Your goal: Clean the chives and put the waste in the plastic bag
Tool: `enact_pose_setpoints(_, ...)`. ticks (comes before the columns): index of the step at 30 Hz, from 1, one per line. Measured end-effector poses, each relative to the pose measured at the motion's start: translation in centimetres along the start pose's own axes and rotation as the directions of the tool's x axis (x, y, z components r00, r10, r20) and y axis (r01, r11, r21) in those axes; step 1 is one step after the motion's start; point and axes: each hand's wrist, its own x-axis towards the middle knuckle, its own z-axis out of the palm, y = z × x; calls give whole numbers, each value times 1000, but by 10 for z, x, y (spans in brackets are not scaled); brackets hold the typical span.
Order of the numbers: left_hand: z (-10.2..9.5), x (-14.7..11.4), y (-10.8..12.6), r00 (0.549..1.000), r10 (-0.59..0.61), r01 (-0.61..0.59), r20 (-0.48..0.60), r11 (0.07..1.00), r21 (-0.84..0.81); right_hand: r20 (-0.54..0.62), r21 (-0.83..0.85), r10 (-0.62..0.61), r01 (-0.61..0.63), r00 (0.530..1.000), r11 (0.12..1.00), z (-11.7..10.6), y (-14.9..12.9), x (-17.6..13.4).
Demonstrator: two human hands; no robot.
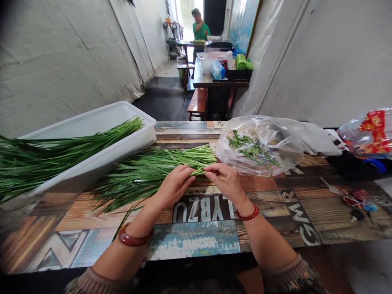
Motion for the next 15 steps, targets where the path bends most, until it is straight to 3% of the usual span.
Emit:
enact_pose_setpoints(3, -3, 1, -2, 992, -57, 44, -116, 993, -109, 48, 62, 4, -7, 999, 998, 0, 4, 0)
enact_pose_setpoints(8, -17, 1, -5, 955, -171, 53, -242, 902, -428, 115, -168, -123, 142, 986, 975, 7, 19, 2)
enact_pose_setpoints(11, -24, 0, -4, 931, -267, 49, -250, 768, -638, 179, -264, -181, 225, 967, 938, 12, 28, 2)
enact_pose_setpoints(15, -28, -3, -1, 901, -397, 74, -175, 537, -840, 195, -282, -201, 252, 960, 926, 15, 35, 1)
